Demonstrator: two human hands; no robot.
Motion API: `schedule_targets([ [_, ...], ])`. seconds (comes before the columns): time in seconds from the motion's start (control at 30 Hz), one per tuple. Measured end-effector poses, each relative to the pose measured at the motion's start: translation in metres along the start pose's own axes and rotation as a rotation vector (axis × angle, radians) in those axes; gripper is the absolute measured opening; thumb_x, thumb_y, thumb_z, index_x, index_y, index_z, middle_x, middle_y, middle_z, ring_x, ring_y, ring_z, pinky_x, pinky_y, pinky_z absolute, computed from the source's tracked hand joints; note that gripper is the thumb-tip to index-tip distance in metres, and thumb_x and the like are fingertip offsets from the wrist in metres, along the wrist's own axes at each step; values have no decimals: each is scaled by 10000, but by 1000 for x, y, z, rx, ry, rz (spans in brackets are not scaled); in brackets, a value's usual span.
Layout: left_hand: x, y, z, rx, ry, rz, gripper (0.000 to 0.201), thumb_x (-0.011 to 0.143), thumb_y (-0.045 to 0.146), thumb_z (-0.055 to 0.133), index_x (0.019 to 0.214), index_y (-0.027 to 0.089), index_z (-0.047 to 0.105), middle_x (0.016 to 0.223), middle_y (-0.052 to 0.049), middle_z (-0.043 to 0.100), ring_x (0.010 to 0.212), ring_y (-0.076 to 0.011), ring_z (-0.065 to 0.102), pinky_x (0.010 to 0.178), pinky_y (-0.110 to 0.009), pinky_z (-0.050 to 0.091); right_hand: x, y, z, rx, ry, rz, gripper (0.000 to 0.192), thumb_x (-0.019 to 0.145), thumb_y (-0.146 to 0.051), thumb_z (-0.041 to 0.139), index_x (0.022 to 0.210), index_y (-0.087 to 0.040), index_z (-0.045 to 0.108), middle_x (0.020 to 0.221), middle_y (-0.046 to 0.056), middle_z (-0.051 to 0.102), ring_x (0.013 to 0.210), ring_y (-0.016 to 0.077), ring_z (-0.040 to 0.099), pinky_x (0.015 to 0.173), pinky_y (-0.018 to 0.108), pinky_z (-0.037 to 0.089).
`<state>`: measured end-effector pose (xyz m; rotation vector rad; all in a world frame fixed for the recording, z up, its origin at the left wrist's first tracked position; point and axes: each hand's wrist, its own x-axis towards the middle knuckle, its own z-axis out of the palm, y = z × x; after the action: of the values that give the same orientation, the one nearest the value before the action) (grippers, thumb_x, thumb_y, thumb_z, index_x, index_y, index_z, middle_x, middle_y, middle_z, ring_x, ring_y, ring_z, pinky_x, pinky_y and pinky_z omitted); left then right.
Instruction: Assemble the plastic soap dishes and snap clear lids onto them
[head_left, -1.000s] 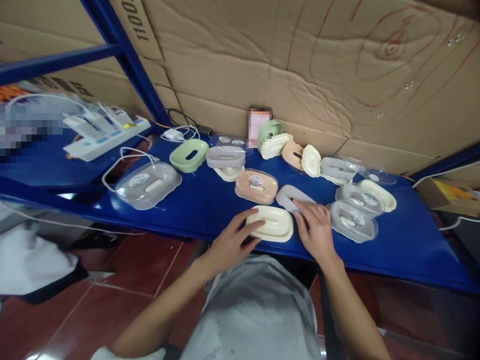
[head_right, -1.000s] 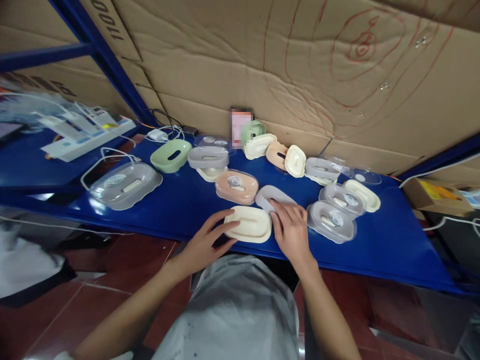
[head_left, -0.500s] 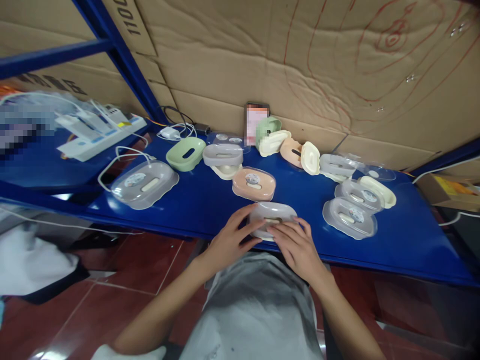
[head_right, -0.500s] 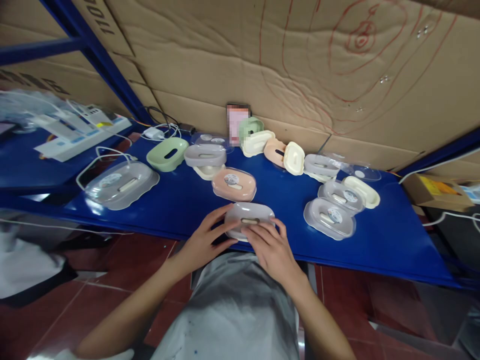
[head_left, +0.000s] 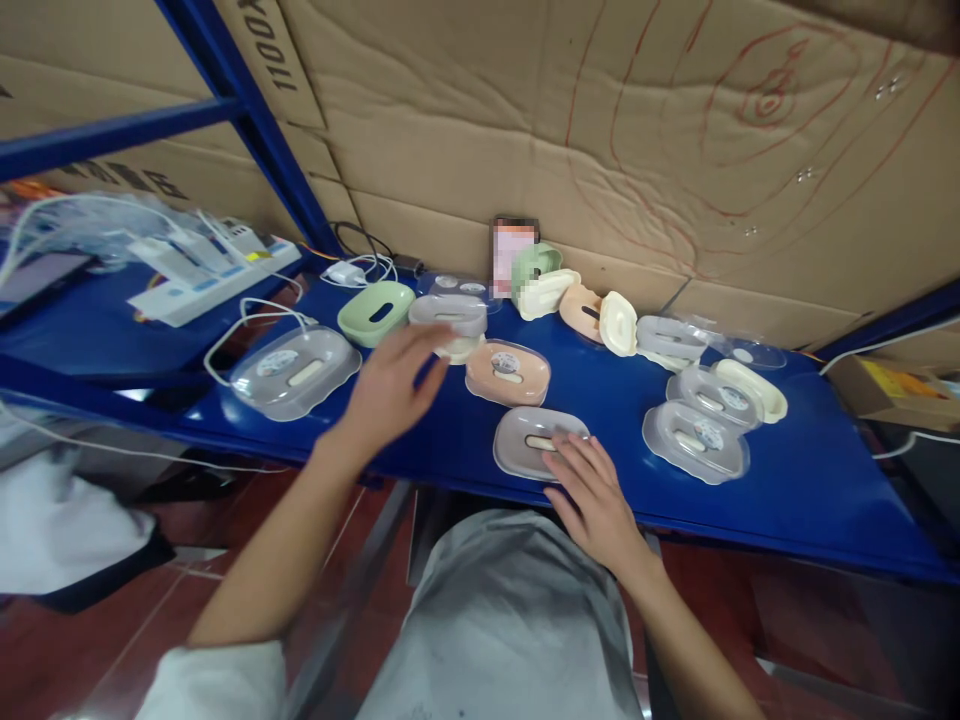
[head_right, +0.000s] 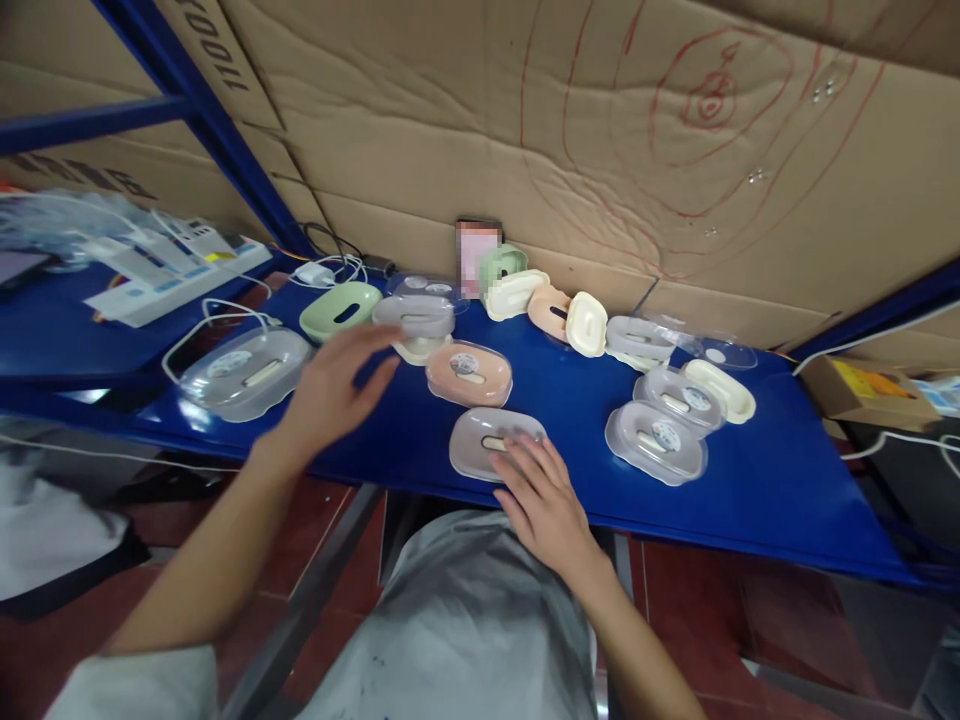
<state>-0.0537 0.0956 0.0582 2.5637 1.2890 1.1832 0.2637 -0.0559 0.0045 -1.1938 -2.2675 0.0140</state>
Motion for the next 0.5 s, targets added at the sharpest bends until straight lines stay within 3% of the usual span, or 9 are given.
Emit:
schedule_targets([
  [0.07, 40, -37, -2, 44, -82, -31, 498, 1049, 425, 581, 1500, 215, 594, 1548, -129, 617, 1473, -309, 546, 1273, -525, 392, 0, 0, 1, 11, 38, 44, 587, 1070, -249, 610, 1634, -286, 450, 1623, 81, 564, 1566, 288, 455, 1307, 613, 355],
  [0.13, 76, -71, 5, 54, -237, -65, 669, 976, 519, 653, 1549, 188, 556, 1627, -143, 544, 1549, -343, 461, 1297, -533, 341, 0, -1, 2, 17, 65, 86, 557, 1070, -250, 609, 1610, -294, 479, 1621, 77, 566, 1551, 285, 475, 1307, 619, 350],
  [0.2, 103, -94, 16, 35, -395, -112, 769, 924, 587, 692, 1560, 177, 555, 1626, -145, 550, 1548, -356, 466, 1287, -515, 355, 0, -1, 4, 18, 84, 117, 531, 1067, -254, 614, 1585, -298, 505, 1617, 71, 571, 1542, 281, 483, 1305, 614, 352],
  [0.27, 118, -106, 25, -1, -456, -129, 733, 909, 621, 696, 1500, 192, 629, 1565, -132, 619, 1477, -352, 556, 1257, -488, 401, -2, 0, 6, 23, 105, 140, 516, 1061, -262, 625, 1566, -299, 523, 1608, 66, 581, 1544, 278, 480, 1305, 606, 354],
  [0.37, 116, -100, 27, -45, -370, -113, 570, 959, 586, 668, 1409, 239, 715, 1483, -97, 693, 1392, -329, 638, 1230, -475, 443, -3, 2, 8, 41, 129, 153, 519, 1057, -266, 630, 1563, -311, 524, 1599, 64, 588, 1549, 281, 474, 1304, 605, 358],
  [0.5, 70, -45, 11, -37, -103, -72, 447, 1045, 487, 629, 1440, 285, 689, 1483, -61, 692, 1408, -297, 626, 1233, -511, 463, -5, 1, 6, 65, 180, 201, 646, 1051, -286, 647, 1650, -330, 409, 1681, 96, 480, 1585, 321, 423, 1283, 639, 384],
])
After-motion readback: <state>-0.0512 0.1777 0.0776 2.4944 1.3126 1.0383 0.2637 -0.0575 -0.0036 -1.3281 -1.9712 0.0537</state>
